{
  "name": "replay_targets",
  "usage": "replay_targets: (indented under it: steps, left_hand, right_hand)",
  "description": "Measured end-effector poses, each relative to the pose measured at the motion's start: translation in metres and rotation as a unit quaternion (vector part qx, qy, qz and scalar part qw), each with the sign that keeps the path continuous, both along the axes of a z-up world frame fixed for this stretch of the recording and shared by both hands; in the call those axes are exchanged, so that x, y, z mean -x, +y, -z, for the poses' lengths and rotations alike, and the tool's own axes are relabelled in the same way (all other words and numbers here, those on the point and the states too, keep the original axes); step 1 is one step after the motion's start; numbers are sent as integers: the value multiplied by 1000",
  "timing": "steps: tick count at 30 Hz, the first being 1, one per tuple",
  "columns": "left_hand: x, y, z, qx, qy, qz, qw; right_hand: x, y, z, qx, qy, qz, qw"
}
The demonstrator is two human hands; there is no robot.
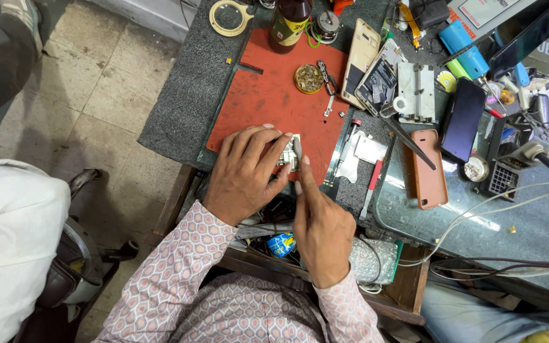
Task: The person scrapes and applies material to a phone circuit board using a small metal spatula and a thin probe.
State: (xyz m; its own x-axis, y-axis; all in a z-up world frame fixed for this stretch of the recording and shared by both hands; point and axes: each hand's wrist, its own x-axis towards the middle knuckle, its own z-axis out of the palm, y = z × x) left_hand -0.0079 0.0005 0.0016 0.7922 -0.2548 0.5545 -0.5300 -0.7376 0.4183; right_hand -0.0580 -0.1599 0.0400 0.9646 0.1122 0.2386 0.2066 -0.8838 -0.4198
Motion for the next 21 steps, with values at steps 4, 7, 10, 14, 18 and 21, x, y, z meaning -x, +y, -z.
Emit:
replay_targets:
  steps: [4,7,10,14,18,21]
  left_hand:
    - [-1,-2,1,4,-5,-4,1000]
    - [0,-2,2,3,-7,-5,1000]
    - [0,-2,2,4,-4,-1,1000]
    - [0,-1,0,3,-4,2,1000]
    - [1,0,-1,-1,-7,2,1000]
    - [0,0,-1,-2,-9,3,1000]
  right_hand:
    - [-14,8,-2,18,7,22,1000]
    - [-15,9,-4,20,-1,20,1000]
    - [-10,8,-4,28,-12,16,999]
    - [1,8,-3,19,-25,13,999]
    - [16,4,-2,11,-12,18,1000]
    - [27,3,-2,-1,-2,21,1000]
